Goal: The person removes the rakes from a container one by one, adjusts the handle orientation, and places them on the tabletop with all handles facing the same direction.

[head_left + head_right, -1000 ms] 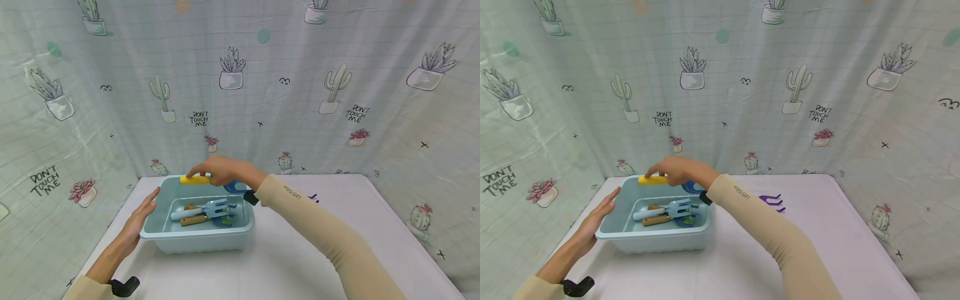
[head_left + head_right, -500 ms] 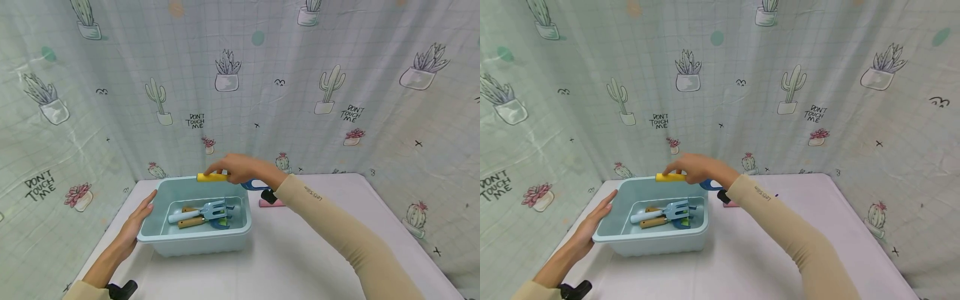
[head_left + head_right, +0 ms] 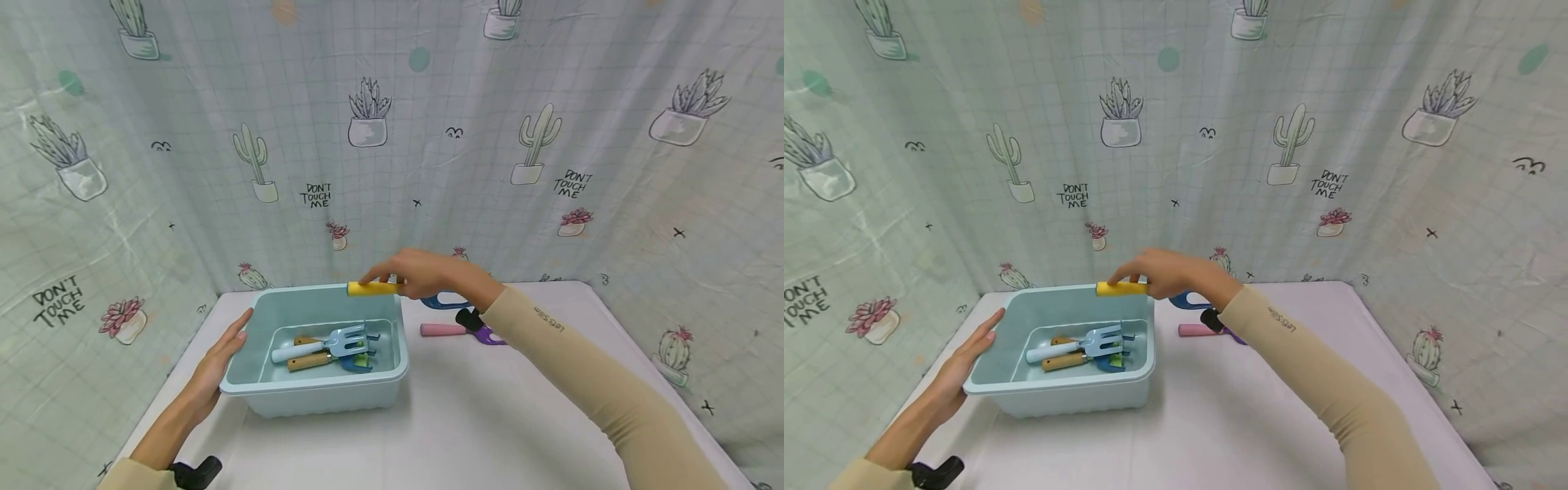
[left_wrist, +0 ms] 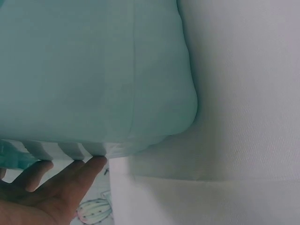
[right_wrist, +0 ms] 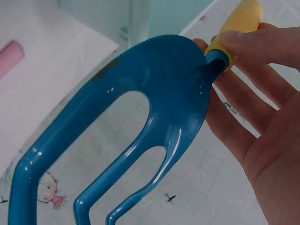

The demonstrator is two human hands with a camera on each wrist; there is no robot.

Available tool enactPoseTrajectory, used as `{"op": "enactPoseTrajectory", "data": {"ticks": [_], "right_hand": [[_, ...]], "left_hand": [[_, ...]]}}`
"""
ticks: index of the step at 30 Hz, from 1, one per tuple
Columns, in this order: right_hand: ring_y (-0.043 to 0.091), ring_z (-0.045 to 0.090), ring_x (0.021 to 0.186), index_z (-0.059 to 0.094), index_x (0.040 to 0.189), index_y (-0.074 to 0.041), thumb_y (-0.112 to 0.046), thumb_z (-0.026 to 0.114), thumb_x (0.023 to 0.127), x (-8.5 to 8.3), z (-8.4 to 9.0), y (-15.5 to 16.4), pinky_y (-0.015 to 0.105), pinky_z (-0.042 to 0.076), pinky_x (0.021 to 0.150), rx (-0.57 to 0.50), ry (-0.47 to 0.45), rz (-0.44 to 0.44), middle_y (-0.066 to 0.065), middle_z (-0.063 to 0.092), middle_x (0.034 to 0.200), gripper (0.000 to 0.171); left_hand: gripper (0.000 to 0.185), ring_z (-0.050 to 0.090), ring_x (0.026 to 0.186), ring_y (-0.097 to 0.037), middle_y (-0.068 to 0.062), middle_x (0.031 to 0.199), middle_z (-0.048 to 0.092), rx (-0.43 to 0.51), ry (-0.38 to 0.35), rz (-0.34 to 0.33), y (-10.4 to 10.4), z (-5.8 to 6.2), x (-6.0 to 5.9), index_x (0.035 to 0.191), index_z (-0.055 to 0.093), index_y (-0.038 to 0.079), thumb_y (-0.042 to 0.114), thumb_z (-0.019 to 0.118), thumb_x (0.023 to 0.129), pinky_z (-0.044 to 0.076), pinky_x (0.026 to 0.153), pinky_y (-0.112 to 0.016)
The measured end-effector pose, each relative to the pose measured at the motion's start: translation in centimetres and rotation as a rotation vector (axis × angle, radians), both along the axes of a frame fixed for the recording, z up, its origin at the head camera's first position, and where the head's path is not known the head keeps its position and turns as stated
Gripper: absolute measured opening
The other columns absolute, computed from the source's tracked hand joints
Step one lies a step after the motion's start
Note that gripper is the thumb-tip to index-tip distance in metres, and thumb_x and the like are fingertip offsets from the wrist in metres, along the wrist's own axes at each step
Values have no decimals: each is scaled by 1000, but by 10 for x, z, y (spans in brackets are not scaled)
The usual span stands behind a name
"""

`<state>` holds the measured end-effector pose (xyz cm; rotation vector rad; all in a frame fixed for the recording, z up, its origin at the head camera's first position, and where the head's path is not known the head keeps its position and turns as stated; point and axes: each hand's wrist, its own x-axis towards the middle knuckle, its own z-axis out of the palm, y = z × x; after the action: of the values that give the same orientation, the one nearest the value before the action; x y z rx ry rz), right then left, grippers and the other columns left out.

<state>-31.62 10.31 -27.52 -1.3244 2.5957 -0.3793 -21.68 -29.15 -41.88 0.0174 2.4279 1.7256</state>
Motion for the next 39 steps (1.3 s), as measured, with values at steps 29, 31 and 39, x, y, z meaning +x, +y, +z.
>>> {"op": "enactPoseTrajectory", "data": {"ticks": [29, 31, 39], "right_hand": [[23, 72, 107, 66, 139, -36, 6, 62, 93, -7, -52, 95, 27, 62, 80, 20, -24, -182, 4, 72, 130, 63], [22, 71, 108, 66, 139, -37, 5, 62, 93, -6, -61, 98, 28, 62, 83, 25, -37, -195, 2, 72, 130, 62], [20, 71, 108, 68, 137, -35, 7, 63, 91, -1, -95, 111, 38, 60, 94, 21, -104, -214, 0, 72, 130, 63]], "left_hand": [[66, -13, 160, -46, -4, 175, -13, -6, 2, 17, -1, 0, -1, 166, 3, 39, 58, 30, 109, 5, 116, -82], [66, -12, 160, -46, -4, 175, -12, -5, -1, 19, -1, -1, 0, 166, 3, 39, 58, 30, 109, 5, 116, -82], [67, -12, 160, -45, -4, 176, -11, 3, 17, 7, -1, -3, 0, 167, 4, 38, 57, 31, 109, 4, 117, -81]]}}
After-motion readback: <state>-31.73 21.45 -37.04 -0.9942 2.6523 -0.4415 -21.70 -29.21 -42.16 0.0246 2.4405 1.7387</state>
